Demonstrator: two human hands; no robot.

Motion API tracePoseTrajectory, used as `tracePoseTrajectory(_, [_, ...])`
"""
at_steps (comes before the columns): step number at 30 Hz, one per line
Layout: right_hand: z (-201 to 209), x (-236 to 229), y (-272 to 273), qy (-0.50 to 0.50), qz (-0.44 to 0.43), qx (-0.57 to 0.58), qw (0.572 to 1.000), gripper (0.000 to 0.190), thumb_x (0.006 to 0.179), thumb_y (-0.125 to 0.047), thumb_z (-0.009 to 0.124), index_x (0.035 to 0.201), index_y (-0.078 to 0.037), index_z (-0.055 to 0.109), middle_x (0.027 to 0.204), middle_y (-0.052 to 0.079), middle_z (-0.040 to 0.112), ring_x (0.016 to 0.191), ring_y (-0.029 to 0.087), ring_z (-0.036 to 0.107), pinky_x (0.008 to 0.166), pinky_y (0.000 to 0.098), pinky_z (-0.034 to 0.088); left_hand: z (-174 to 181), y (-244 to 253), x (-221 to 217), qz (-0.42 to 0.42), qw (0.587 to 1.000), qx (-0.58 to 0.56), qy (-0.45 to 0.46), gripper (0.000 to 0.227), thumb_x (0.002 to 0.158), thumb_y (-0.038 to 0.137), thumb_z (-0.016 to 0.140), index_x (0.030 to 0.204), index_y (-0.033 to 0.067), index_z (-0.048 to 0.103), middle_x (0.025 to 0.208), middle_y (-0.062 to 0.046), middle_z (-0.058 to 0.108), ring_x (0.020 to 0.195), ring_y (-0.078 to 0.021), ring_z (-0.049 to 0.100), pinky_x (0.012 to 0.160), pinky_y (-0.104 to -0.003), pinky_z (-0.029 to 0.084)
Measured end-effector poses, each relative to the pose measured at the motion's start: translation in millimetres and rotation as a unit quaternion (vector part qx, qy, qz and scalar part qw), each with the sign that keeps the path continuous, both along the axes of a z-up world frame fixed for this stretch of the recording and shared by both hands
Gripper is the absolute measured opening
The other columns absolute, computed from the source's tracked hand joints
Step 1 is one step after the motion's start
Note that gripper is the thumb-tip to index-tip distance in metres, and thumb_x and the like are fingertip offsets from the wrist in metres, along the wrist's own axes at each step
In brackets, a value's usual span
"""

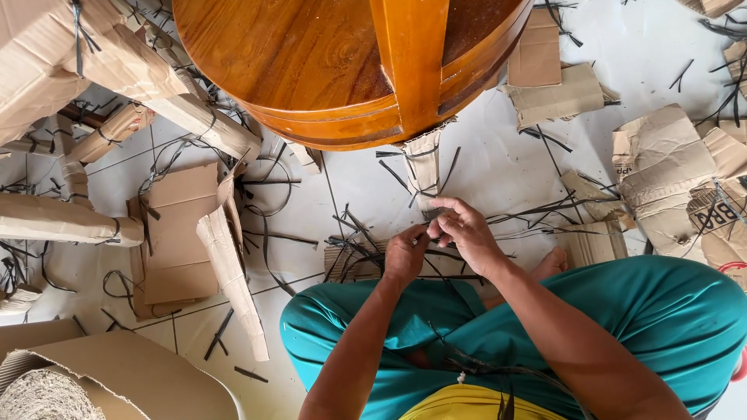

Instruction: The person sits on the floor and wraps a wooden chair leg with strips of cardboard and black plastic ties. They repeatedly cut ties with scissors and secure the cardboard around the leg.

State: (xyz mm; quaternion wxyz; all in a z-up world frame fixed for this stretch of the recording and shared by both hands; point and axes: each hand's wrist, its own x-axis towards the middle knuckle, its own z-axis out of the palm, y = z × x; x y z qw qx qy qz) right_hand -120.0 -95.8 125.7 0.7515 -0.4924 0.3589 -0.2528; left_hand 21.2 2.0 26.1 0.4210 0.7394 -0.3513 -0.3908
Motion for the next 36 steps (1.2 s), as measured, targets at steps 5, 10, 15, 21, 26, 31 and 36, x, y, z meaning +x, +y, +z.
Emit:
tracePoseTrajectory(5, [-16, 3, -7, -0.116, -0.023, 0.033, 0.992, 0.026, 0.102, -0.003, 0.051, 0.125, 0.001, 0.064, 0.073, 0.007, 0.057, 0.079, 0.017, 0.07, 0.068, 0.0326, 0.066, 49, -1, -12, -0.105, 0.99, 0.022, -0.091, 0.026, 0.109, 0.019, 0.053, 0.127, 0.0155, 0.07, 0.109, -0.013, 0.076, 0.108, -0.0426, 0.069, 0.089, -0.06, 0.059])
tracePoseTrajectory(10, [-13, -2, -17, -0.024, -0.039, 0.017, 0.999, 0.027, 0.103, -0.004, 0.051, 0.127, 0.002, 0.062, 0.085, 0.011, 0.058, 0.085, 0.019, 0.068, 0.069, 0.0319, 0.066, 6, -1, -4, -0.085, 0.994, 0.006, -0.067, 0.02, 0.11, 0.024, 0.056, 0.11, 0.0183, 0.075, 0.088, -0.008, 0.075, 0.064, -0.0228, 0.064, 0.059, -0.046, 0.048])
tracePoseTrajectory(15, [-34, -10, -8, 0.239, 0.071, -0.04, 0.968, 0.036, 0.101, -0.011, 0.058, 0.137, -0.009, 0.062, 0.112, 0.019, 0.068, 0.083, 0.023, 0.071, 0.059, 0.0333, 0.065, 6, -2, 0, -0.053, 0.998, -0.02, -0.006, 0.021, 0.111, 0.026, 0.056, 0.105, 0.0202, 0.076, 0.09, -0.006, 0.076, 0.064, -0.0128, 0.057, 0.057, -0.042, 0.044])
tracePoseTrajectory(21, [-38, -12, 2, 0.301, 0.238, -0.164, 0.909, 0.037, 0.106, -0.011, 0.045, 0.135, 0.008, 0.059, 0.108, 0.033, 0.069, 0.095, 0.046, 0.072, 0.069, 0.0494, 0.063, 27, 2, 0, -0.01, 0.994, -0.054, 0.091, 0.025, 0.113, 0.025, 0.053, 0.113, 0.0153, 0.076, 0.085, -0.006, 0.076, 0.072, -0.0101, 0.059, 0.066, -0.037, 0.048])
tracePoseTrajectory(26, [-66, -24, 9, 0.355, 0.277, -0.448, 0.773, 0.035, 0.106, -0.014, 0.045, 0.137, -0.015, 0.059, 0.077, 0.013, 0.072, 0.06, 0.024, 0.069, 0.05, 0.0353, 0.058, 29, 2, -7, -0.047, 0.997, -0.053, 0.042, 0.03, 0.11, 0.017, 0.054, 0.135, 0.0148, 0.07, 0.102, -0.018, 0.077, 0.087, -0.0216, 0.07, 0.075, -0.048, 0.052])
tracePoseTrajectory(31, [-22, -10, 6, 0.299, 0.199, -0.377, 0.854, 0.03, 0.108, -0.031, 0.044, 0.12, -0.013, 0.064, 0.08, 0.018, 0.072, 0.069, 0.036, 0.071, 0.059, 0.0478, 0.055, 3, -1, -3, -0.039, 0.997, -0.055, 0.049, 0.023, 0.11, 0.029, 0.058, 0.117, 0.0175, 0.077, 0.098, -0.011, 0.077, 0.086, -0.0244, 0.064, 0.074, -0.045, 0.054])
tracePoseTrajectory(36, [-53, 1, -15, 0.26, 0.05, -0.162, 0.951, 0.032, 0.108, -0.035, 0.049, 0.115, -0.012, 0.07, 0.076, 0.01, 0.069, 0.068, 0.023, 0.072, 0.064, 0.0398, 0.06, 7, 1, -2, -0.004, 0.975, -0.043, 0.22, 0.046, 0.114, 0.041, 0.046, 0.105, 0.0071, 0.075, 0.081, -0.009, 0.074, 0.054, -0.0056, 0.043, 0.052, -0.024, 0.04])
